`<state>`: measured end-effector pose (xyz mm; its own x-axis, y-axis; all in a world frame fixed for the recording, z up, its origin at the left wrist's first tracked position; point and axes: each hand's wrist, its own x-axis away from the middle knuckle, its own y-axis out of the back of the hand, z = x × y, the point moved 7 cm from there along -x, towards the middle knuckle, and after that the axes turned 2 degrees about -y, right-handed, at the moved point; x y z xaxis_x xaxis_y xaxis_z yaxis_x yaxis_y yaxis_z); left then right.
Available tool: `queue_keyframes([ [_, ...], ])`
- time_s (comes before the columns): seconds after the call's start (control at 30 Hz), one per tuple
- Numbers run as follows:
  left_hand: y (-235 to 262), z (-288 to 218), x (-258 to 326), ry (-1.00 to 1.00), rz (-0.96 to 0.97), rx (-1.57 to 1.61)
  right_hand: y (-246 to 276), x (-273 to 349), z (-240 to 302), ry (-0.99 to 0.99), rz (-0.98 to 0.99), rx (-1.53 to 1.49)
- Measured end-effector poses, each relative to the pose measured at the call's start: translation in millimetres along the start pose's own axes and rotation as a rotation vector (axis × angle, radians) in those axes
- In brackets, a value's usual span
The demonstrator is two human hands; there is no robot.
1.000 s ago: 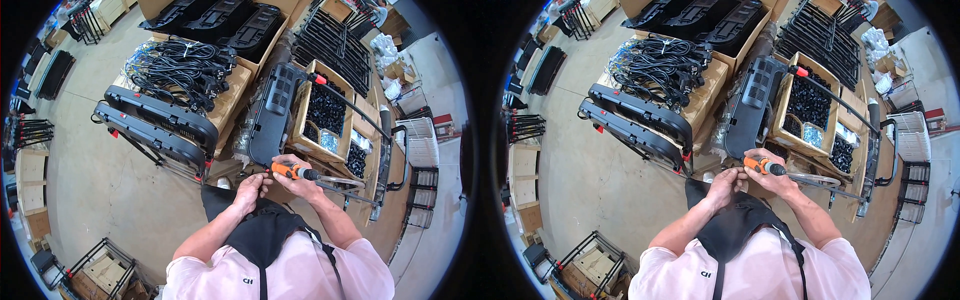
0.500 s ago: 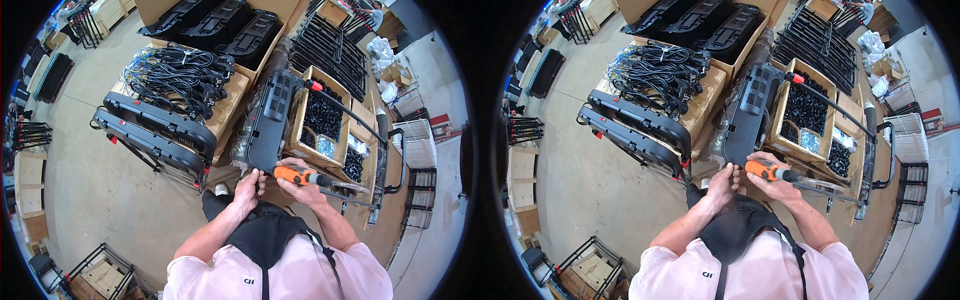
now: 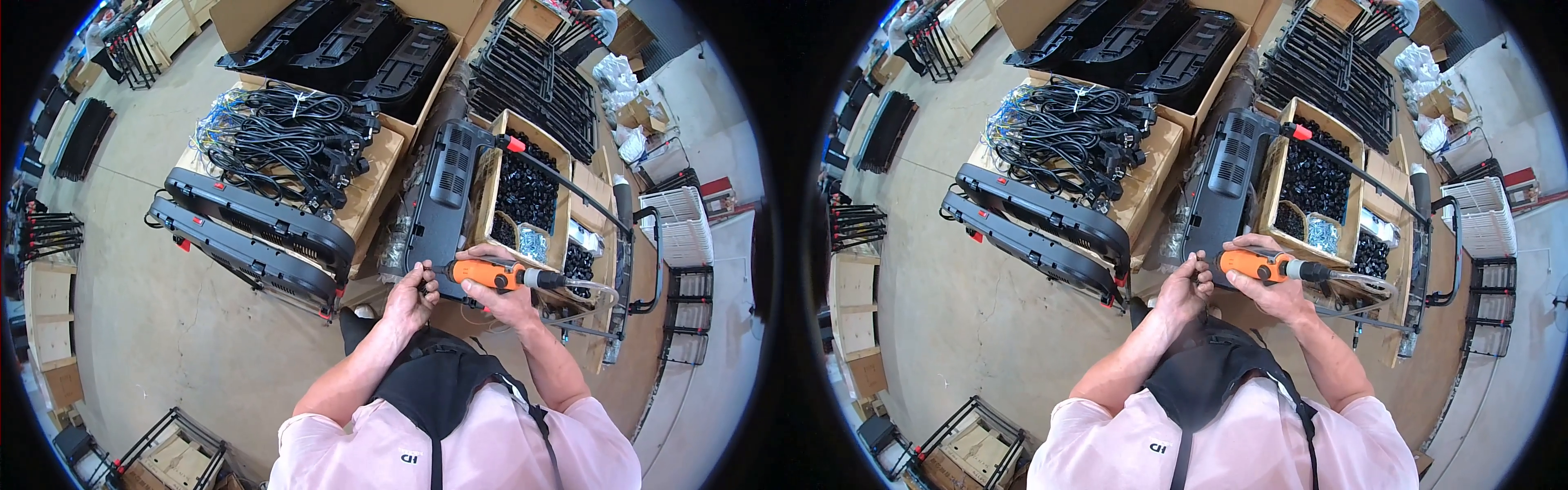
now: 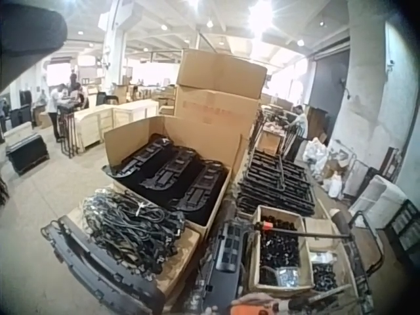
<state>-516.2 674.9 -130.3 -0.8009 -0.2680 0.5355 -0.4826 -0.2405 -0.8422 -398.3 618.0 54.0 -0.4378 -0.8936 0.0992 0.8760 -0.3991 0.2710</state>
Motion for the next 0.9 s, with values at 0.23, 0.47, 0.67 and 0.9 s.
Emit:
queue_keyframes([
  [0.23,-9,-4,-3,0.016,-0.044,-0.019,-7,-15,2,0.026,-0.013,0.023],
  [0.47,-1,5,-5,0.006,-0.112,-0.127,-23,-37,-7,-0.019,-0.053,-0.027],
  [0.67,4,7,7,0.080,-0.068,-0.145,-40,-56,-9,-0.084,-0.041,0.036],
  [0.9,-2,-12,21,0.009,0.051,-0.346,-54,-70,-6,-0.001,0.019,0.272],
])
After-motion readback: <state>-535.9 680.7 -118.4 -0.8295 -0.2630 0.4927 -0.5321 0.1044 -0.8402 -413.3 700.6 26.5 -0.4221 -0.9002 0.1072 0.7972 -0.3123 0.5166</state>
